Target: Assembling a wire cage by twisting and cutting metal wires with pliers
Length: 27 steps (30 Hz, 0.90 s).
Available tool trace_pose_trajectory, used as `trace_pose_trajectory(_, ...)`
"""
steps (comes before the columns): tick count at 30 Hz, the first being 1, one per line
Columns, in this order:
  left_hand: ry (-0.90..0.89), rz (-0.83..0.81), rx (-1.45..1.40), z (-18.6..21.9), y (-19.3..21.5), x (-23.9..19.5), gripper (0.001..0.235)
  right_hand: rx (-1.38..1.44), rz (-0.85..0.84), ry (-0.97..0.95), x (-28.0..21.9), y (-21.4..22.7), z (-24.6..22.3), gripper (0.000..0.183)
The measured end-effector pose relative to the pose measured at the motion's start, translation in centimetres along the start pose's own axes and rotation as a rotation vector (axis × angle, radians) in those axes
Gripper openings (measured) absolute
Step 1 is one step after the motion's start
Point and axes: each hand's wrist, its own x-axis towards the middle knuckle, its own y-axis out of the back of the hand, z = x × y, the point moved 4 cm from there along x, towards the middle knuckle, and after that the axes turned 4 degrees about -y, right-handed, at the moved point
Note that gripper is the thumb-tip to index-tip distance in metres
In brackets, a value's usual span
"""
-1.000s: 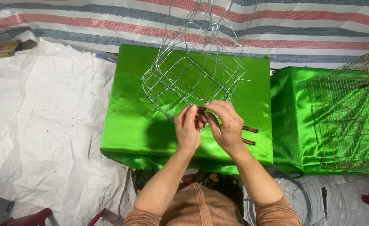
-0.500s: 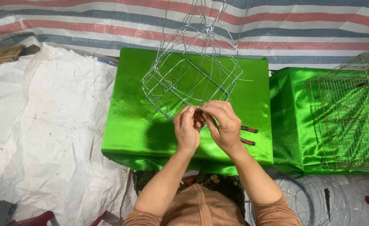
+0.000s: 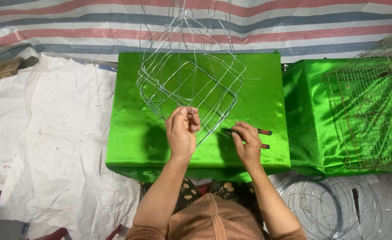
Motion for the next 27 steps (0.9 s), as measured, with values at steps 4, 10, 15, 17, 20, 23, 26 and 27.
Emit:
trace_pose_trajectory(4, -0.010, -0.001, -0.004, -1.0, -0.3, -0.4, 0.026, -0.006, -0.011, -0.051, -0.9, 0.3, 1.3, 0.016)
trace_pose_trajectory(10, -0.041, -0.027, 0.023, -0.9, 2.6, 0.7, 0.028, 0.002, -0.001, -0.106, -1.5, 0.8, 2.6, 0.018)
trace_pose_trajectory(15, 0.025, -0.090, 0.000, 0.4, 6.2, 3.7, 0.027, 0.008, -0.014, -0.156, -1.6, 0.9, 3.1, 0.018)
trace_pose_trajectory(17, 0.037, -0.115, 0.012, 1.0, 7.0, 4.5, 0.028, 0.034, -0.036, -0.154, -1.2, 1.0, 2.3, 0.017)
trace_pose_trajectory(20, 0.054, -0.149, 0.024, 1.8, 7.3, 5.1, 0.028, 0.107, -0.069, -0.188, -0.9, 0.5, 2.2, 0.016)
trace_pose_trajectory(23, 0.060, -0.160, 0.025, 1.9, 7.5, 5.4, 0.027, 0.181, -0.117, -0.193, 0.5, 0.4, 1.5, 0.016)
trace_pose_trajectory(26, 0.062, -0.162, 0.027, 1.9, 7.7, 5.5, 0.027, 0.274, -0.166, -0.151, 3.5, 0.8, -1.2, 0.015)
trace_pose_trajectory(27, 0.064, -0.163, 0.029, 1.9, 7.6, 5.6, 0.026, 0.341, -0.179, -0.143, 4.6, 1.0, -2.3, 0.016)
